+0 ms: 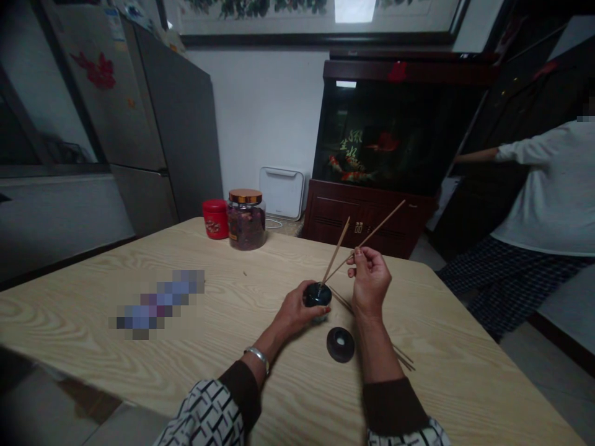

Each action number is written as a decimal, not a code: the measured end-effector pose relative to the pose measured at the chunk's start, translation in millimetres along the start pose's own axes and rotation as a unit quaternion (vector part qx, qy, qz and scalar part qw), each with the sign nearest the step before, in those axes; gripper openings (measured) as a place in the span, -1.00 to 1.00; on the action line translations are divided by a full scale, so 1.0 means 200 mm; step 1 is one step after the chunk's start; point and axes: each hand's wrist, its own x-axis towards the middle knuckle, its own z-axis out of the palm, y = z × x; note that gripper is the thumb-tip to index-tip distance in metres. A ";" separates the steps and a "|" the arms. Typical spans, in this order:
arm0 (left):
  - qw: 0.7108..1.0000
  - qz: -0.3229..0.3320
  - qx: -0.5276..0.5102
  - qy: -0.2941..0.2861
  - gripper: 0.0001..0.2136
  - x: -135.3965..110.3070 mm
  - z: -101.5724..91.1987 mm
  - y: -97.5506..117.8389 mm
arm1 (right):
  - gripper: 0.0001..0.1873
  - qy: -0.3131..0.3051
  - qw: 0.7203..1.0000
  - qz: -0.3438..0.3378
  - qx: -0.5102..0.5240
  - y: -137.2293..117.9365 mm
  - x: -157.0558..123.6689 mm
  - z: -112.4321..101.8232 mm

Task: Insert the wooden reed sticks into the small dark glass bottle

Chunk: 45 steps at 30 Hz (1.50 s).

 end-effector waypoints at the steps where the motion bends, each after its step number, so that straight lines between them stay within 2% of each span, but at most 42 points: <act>1: 1.000 0.000 0.003 0.001 -0.38 0.00 0.00 0.00 | -0.70 -0.008 1.000 0.001 -0.006 0.01 -0.01 0.00; 8: 1.000 0.001 0.020 0.004 -0.40 0.00 0.00 0.00 | -0.64 -0.102 0.987 0.056 -0.114 0.10 -0.10 -0.02; 11: 1.000 0.003 0.019 0.003 -0.39 0.00 0.00 0.00 | -0.60 -0.144 0.970 0.093 -0.174 0.12 -0.10 -0.10; 13: 1.000 0.003 0.015 0.001 -0.39 0.00 -0.01 0.00 | -0.63 -0.178 0.945 0.087 -0.260 0.12 -0.08 -0.20; 14: 1.000 0.002 0.013 0.000 -0.39 0.00 -0.01 0.00 | -0.68 -0.199 0.922 0.072 -0.325 0.12 -0.06 -0.25; 15: 1.000 0.002 0.013 -0.001 -0.39 0.00 -0.01 0.00 | -0.74 -0.222 0.887 0.056 -0.401 0.12 -0.04 -0.30; 18: 1.000 0.003 0.012 0.001 -0.40 0.00 0.00 0.01 | -0.83 -0.279 0.742 0.031 -0.609 0.12 -0.03 -0.43; 20: 1.000 0.004 0.007 0.005 -0.41 0.00 0.00 0.01 | -0.82 -0.307 0.662 0.041 -0.682 0.13 -0.05 -0.48; 22: 1.000 0.005 0.003 0.008 -0.41 0.00 0.00 0.01 | -0.81 -0.328 0.616 0.041 -0.715 0.14 -0.08 -0.50; 24: 1.000 0.004 0.005 0.008 -0.41 0.00 0.00 0.01 | -0.82 -0.334 0.595 0.030 -0.731 0.16 -0.11 -0.50; 32: 1.000 0.011 0.002 0.001 -0.43 0.00 0.00 0.00 | -0.84 -0.331 0.611 0.066 -0.717 0.17 -0.10 -0.48; 39: 1.000 0.014 0.013 0.003 -0.41 0.00 0.00 -0.01 | -0.80 -0.344 0.647 0.055 -0.678 0.14 -0.08 -0.48; 41: 1.000 0.015 0.009 0.000 -0.41 0.00 0.00 -0.01 | -0.79 -0.334 0.672 0.048 -0.659 0.14 -0.06 -0.50; 44: 1.000 0.014 0.006 -0.003 -0.40 0.00 0.00 0.00 | -0.82 -0.293 0.734 0.043 -0.611 0.14 0.00 -0.54; 45: 1.000 0.012 0.006 -0.002 -0.40 0.00 0.00 0.00 | -0.83 -0.273 0.762 0.038 -0.586 0.13 0.03 -0.56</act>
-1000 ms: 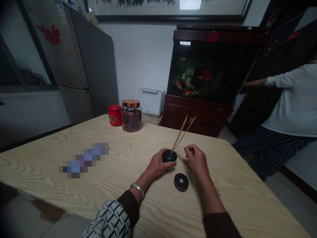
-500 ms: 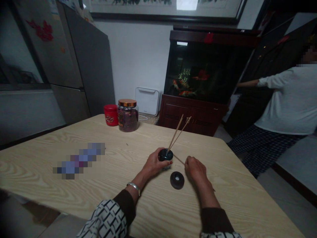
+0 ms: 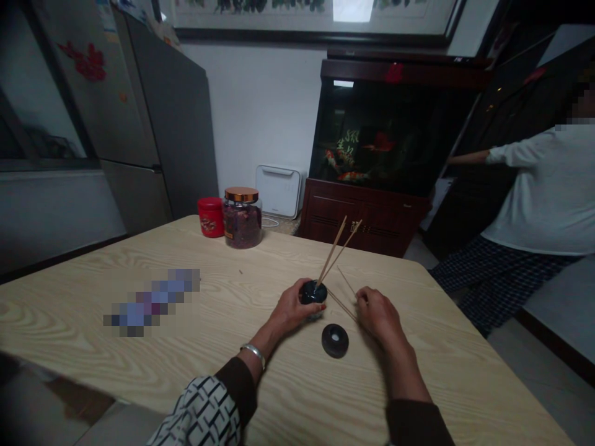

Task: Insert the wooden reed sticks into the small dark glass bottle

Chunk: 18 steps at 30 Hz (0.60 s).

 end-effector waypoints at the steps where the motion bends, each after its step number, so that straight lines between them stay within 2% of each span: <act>1: 1.000 -0.001 -0.001 0.001 -0.39 0.00 0.00 0.00 | -0.85 0.032 0.998 0.000 0.045 0.02 0.01 -0.03; 3: 1.000 -0.005 -0.003 0.002 -0.39 0.00 0.00 0.01 | -0.87 0.111 0.979 0.011 0.172 0.03 0.03 -0.10; 5: 1.000 -0.008 -0.003 0.004 -0.39 0.00 0.00 0.01 | -0.79 0.185 0.924 0.038 0.331 0.00 0.04 -0.20; 8: 1.000 -0.009 -0.002 0.005 -0.39 0.00 0.00 0.00 | -0.68 0.228 0.829 0.055 0.507 -0.15 0.01 -0.32; 11: 1.000 -0.009 -0.008 0.000 -0.39 0.00 0.00 -0.01 | -0.66 0.250 0.770 0.015 0.587 -0.33 0.00 -0.36; 14: 1.000 -0.008 -0.013 0.001 -0.38 0.00 0.00 -0.01 | -0.67 0.259 0.755 -0.020 0.602 -0.46 0.01 -0.32; 18: 1.000 -0.004 -0.008 0.002 -0.38 0.01 0.01 -0.02 | -0.69 0.248 0.772 -0.050 0.583 -0.53 0.05 -0.24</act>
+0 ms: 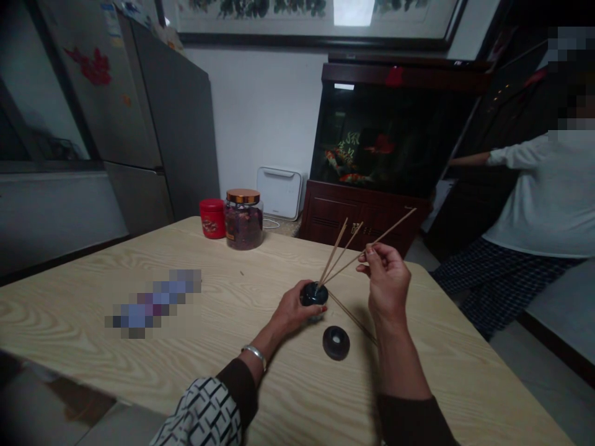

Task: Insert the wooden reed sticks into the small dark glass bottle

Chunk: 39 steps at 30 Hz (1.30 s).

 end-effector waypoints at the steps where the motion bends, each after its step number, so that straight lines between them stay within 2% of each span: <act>1: 1.000 -0.001 0.001 0.000 -0.38 0.00 0.00 0.00 | -0.70 -0.006 1.000 -0.003 -0.006 0.02 0.00 0.01; 11: 1.000 0.004 0.023 -0.001 -0.38 0.00 0.00 0.00 | -0.72 -0.033 0.998 0.008 -0.060 0.18 -0.04 0.04; 18: 0.999 0.005 0.036 0.006 -0.39 0.01 0.00 -0.01 | -0.71 -0.110 0.983 0.053 -0.135 0.26 -0.12 0.04; 21: 0.999 0.002 0.032 0.005 -0.39 0.01 0.00 -0.01 | -0.67 -0.148 0.969 0.073 -0.184 0.29 -0.14 0.00; 24: 1.000 -0.001 0.031 0.004 -0.38 0.00 0.00 0.00 | -0.68 -0.162 0.949 0.062 -0.263 0.30 -0.14 -0.10; 26: 0.999 -0.003 0.032 0.004 -0.38 0.00 0.00 0.00 | -0.72 -0.186 0.910 0.036 -0.369 0.30 -0.13 -0.20; 27: 0.999 -0.003 0.032 0.005 -0.38 -0.01 0.00 0.00 | -0.75 -0.208 0.875 0.023 -0.437 0.31 -0.13 -0.25; 30: 1.000 0.000 0.026 0.006 -0.38 -0.01 0.00 0.00 | -0.81 -0.284 0.730 0.011 -0.622 0.32 -0.17 -0.38; 32: 1.000 0.001 0.019 0.003 -0.39 0.00 0.00 0.00 | -0.81 -0.314 0.654 0.012 -0.688 0.32 -0.21 -0.42; 33: 1.000 0.000 0.018 0.002 -0.39 0.00 0.00 0.00 | -0.80 -0.320 0.632 0.007 -0.706 0.32 -0.23 -0.42; 35: 1.000 -0.004 0.019 0.006 -0.38 0.00 0.00 0.00 | -0.79 -0.322 0.612 -0.011 -0.722 0.32 -0.26 -0.42; 37: 1.000 -0.005 0.019 0.010 -0.38 0.00 0.00 0.01 | -0.79 -0.315 0.609 -0.013 -0.728 0.32 -0.26 -0.40; 39: 1.000 -0.005 0.014 0.011 -0.38 0.00 0.00 0.01 | -0.80 -0.308 0.608 0.016 -0.732 0.32 -0.25 -0.39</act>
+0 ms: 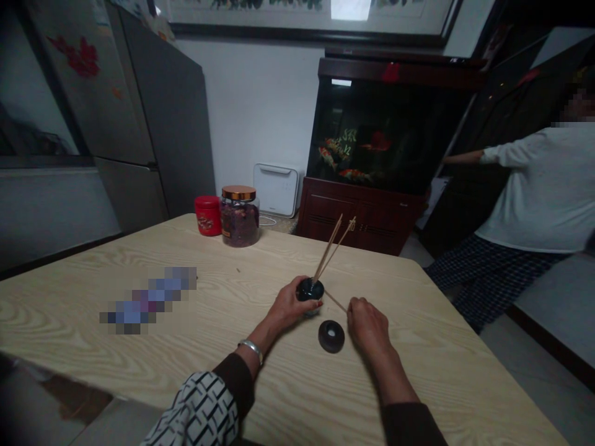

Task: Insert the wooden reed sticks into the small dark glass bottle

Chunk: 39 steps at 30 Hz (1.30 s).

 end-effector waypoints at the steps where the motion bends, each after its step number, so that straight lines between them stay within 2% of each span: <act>1: 1.000 0.000 -0.002 -0.001 -0.38 0.00 0.00 0.00 | -0.80 -0.014 1.000 0.013 0.005 0.00 0.01 0.00; 4: 1.000 0.001 -0.006 -0.007 -0.39 0.00 0.00 0.00 | -0.80 -0.049 0.999 0.018 0.014 0.00 0.04 0.00; 8: 1.000 0.001 0.001 -0.010 -0.39 0.00 0.00 0.00 | -0.78 -0.043 0.999 0.003 0.025 0.02 0.04 -0.02; 10: 1.000 0.002 0.005 -0.009 -0.39 0.00 0.00 -0.01 | -0.79 -0.004 0.998 0.021 0.059 0.06 0.04 -0.05; 12: 1.000 0.004 0.003 -0.009 -0.39 0.00 0.00 -0.01 | -0.80 0.084 0.987 0.042 0.128 0.12 0.05 -0.11; 13: 1.000 0.003 0.000 -0.009 -0.39 0.00 -0.01 0.00 | -0.78 0.142 0.973 0.049 0.178 0.15 0.05 -0.15; 14: 1.000 0.000 -0.002 -0.008 -0.38 0.00 -0.01 0.00 | -0.77 0.205 0.947 0.054 0.240 0.17 0.06 -0.19; 15: 1.000 -0.004 -0.003 -0.008 -0.38 0.00 -0.01 0.00 | -0.74 0.262 0.911 0.059 0.313 0.18 0.07 -0.24; 17: 1.000 -0.010 -0.002 -0.008 -0.38 0.00 -0.01 0.01 | -0.72 0.337 0.811 0.075 0.472 0.16 0.08 -0.34; 19: 1.000 -0.013 0.001 -0.008 -0.38 0.00 -0.01 0.01 | -0.70 0.355 0.710 0.079 0.603 0.09 0.09 -0.43; 20: 1.000 -0.014 0.001 -0.008 -0.38 0.00 -0.01 0.01 | -0.70 0.353 0.675 0.072 0.644 0.04 0.10 -0.46; 22: 1.000 -0.012 -0.002 -0.007 -0.39 0.00 -0.01 0.01 | -0.71 0.346 0.645 0.042 0.680 -0.06 0.12 -0.50; 24: 1.000 -0.008 -0.010 -0.008 -0.39 0.00 0.00 0.00 | -0.72 0.338 0.648 0.015 0.682 -0.15 0.14 -0.50; 27: 1.000 -0.003 -0.018 -0.010 -0.41 0.00 0.00 0.00 | -0.74 0.325 0.670 -0.007 0.668 -0.23 0.19 -0.46; 31: 1.000 0.005 -0.012 -0.009 -0.42 0.00 0.00 0.00 | -0.73 0.311 0.697 -0.023 0.646 -0.26 0.22 -0.40; 39: 1.000 0.001 -0.001 -0.011 -0.40 0.00 0.00 0.00 | -0.73 0.280 0.747 -0.040 0.601 -0.31 0.23 -0.35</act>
